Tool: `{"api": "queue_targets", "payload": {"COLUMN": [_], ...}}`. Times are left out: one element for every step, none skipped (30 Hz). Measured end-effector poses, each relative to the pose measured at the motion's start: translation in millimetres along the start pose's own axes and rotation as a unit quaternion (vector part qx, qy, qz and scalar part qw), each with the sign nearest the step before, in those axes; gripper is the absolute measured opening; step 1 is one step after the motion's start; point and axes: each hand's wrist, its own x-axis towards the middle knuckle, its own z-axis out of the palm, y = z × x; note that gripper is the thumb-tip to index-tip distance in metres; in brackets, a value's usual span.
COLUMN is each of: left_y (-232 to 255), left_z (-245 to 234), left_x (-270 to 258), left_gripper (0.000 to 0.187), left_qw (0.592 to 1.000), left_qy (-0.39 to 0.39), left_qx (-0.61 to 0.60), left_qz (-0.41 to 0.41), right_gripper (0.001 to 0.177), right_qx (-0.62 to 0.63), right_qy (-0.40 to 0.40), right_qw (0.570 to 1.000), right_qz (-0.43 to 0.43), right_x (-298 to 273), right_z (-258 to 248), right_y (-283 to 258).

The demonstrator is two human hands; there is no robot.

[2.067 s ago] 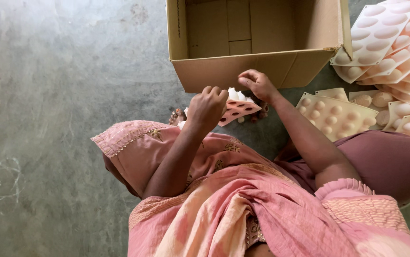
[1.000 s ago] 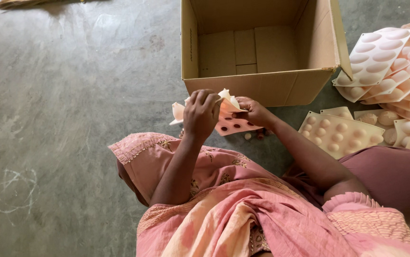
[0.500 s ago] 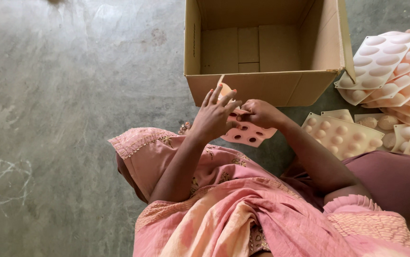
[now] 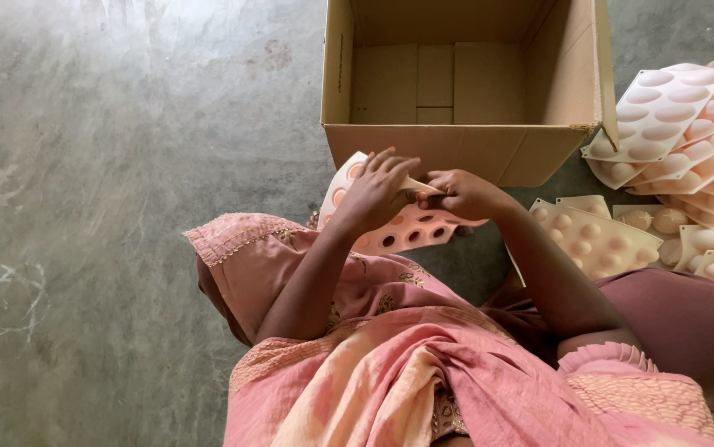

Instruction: The person sits on the floor and assembles egg trays by hand. They pick up small round objects from the floor and place them into the indentations of a flexible tray, then fold the tray to secure the objects inside.

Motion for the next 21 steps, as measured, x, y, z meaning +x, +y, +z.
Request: {"api": "queue_targets", "payload": {"left_y": [-1, -1, -1, -1, -1, -1, -2, -3, -5, -6, -7, -8, -9, -11, -13, -16, -19, -22, -25, -28, -30], "left_z": [1, 2, 3, 4, 5, 6, 6, 5, 5, 5, 5, 6, 7, 9, 10, 12, 14, 16, 19, 21, 24], "left_x": [1, 1, 3, 4, 4, 2, 1, 0, -1, -3, -3, -4, -4, -3, -1, 1, 4, 8, 11, 11, 12], "left_gripper": [0.073, 0.077, 0.082, 0.087, 0.087, 0.088, 0.088, 0.089, 0.09, 0.09, 0.094, 0.097, 0.101, 0.107, 0.112, 0.118, 0.122, 0.126, 0.129, 0.127, 0.124], "left_qw": [1.0, 0.998, 0.994, 0.989, 0.985, 0.98, 0.975, 0.975, 0.975, 0.974, 0.973, 0.971, 0.969, 0.97, 0.971, 0.972, 0.97, 0.967, 0.962, 0.948, 0.929], "left_qy": [0.012, 0.048, 0.084, 0.121, 0.149, 0.177, 0.205, 0.21, 0.215, 0.22, 0.221, 0.221, 0.221, 0.204, 0.186, 0.168, 0.153, 0.139, 0.124, 0.14, 0.155], "left_qx": [0.012, 0.037, 0.062, 0.088, 0.088, 0.088, 0.089, 0.072, 0.057, 0.041, 0.044, 0.047, 0.049, 0.045, 0.041, 0.036, 0.001, -0.035, -0.07, -0.139, -0.206], "left_qz": [-0.003, 0.005, 0.013, 0.021, 0.015, 0.009, 0.004, -0.009, -0.022, -0.036, -0.058, -0.079, -0.101, -0.121, -0.142, -0.162, -0.186, -0.211, -0.234, -0.25, -0.264], "right_gripper": [0.017, 0.019, 0.023, 0.028, 0.032, 0.037, 0.041, 0.044, 0.047, 0.049, 0.051, 0.053, 0.055, 0.053, 0.053, 0.054, 0.052, 0.052, 0.052, 0.051, 0.05], "right_qx": [0.023, 0.068, 0.112, 0.157, 0.152, 0.148, 0.143, 0.161, 0.18, 0.199, 0.208, 0.217, 0.226, 0.258, 0.291, 0.323, 0.331, 0.339, 0.347, 0.38, 0.413], "right_qy": [-0.001, -0.001, -0.002, -0.002, 0.01, 0.022, 0.035, 0.046, 0.056, 0.066, 0.079, 0.092, 0.104, 0.119, 0.133, 0.147, 0.167, 0.186, 0.206, 0.207, 0.208], "right_qw": [1.0, 0.997, 0.992, 0.983, 0.987, 0.989, 0.988, 0.985, 0.981, 0.977, 0.974, 0.971, 0.968, 0.959, 0.947, 0.934, 0.928, 0.921, 0.914, 0.901, 0.887], "right_qz": [-0.017, 0.022, 0.06, 0.098, 0.051, 0.005, -0.042, -0.044, -0.046, -0.048, -0.046, -0.044, -0.042, -0.013, 0.016, 0.045, 0.04, 0.036, 0.032, 0.02, 0.008], "right_x": [0, 0, 0, 0, 1, 4, 5, 4, 3, 3, 3, 3, 3, 3, 1, 1, 2, 1, 1, 1, 1], "right_z": [0, 0, -1, -2, -3, -3, -3, -5, -7, -8, -10, -11, -12, -13, -13, -13, -13, -14, -16, -18, -22], "right_y": [1, 2, 2, 2, 3, 3, 4, 6, 9, 12, 15, 18, 22, 25, 28, 32, 37, 43, 50, 57, 64]}}
